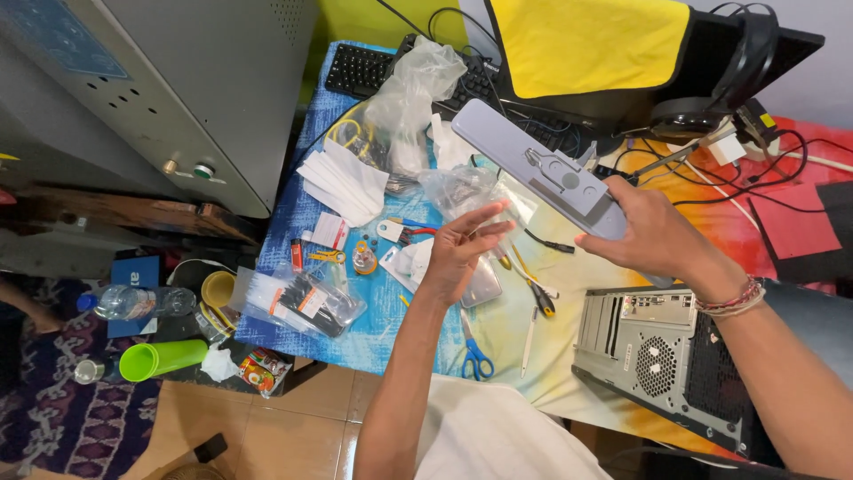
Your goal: Sorting small electronic components and screws into plastic bags on a repair bench.
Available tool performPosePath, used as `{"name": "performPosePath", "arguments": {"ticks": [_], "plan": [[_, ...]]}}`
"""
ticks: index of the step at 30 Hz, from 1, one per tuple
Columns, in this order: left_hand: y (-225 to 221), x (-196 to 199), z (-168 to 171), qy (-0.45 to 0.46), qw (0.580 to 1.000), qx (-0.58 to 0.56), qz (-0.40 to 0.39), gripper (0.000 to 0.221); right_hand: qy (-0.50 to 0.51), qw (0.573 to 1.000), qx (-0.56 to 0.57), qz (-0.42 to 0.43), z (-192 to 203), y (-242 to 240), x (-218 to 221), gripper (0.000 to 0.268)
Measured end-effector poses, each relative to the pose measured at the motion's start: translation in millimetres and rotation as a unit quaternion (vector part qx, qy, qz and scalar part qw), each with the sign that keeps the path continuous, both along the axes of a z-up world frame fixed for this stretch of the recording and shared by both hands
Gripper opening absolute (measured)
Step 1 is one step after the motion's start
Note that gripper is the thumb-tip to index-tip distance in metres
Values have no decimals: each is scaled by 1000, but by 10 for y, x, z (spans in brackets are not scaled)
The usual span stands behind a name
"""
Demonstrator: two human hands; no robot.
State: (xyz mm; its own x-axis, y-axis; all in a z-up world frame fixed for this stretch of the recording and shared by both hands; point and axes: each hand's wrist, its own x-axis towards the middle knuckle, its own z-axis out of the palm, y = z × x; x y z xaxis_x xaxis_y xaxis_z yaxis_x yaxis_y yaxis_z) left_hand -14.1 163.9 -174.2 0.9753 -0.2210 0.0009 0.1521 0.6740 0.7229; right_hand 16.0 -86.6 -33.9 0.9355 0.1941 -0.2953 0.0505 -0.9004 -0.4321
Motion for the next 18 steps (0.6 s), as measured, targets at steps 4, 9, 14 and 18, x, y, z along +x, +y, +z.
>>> {"name": "performPosePath", "arguments": {"ticks": [4, 9, 14, 18], "plan": [[5, 15, -44, 22, 1000, -2, 3, 36, -19, 1000, 0, 9, -66, -53, 17, 45], [-15, 7, 49, 50, 987, 143, 45, 23, -13, 1000, -1, 9, -48, -46, 11, 45], [-23, 24, 77, 73, 984, 155, 39, 32, -7, 1000, -5, 9, -29, -31, 21, 46], [-42, -24, 241, 80, 987, 124, 66, 18, -12, 1000, -7, 11, -64, -41, 24, 47]]}}
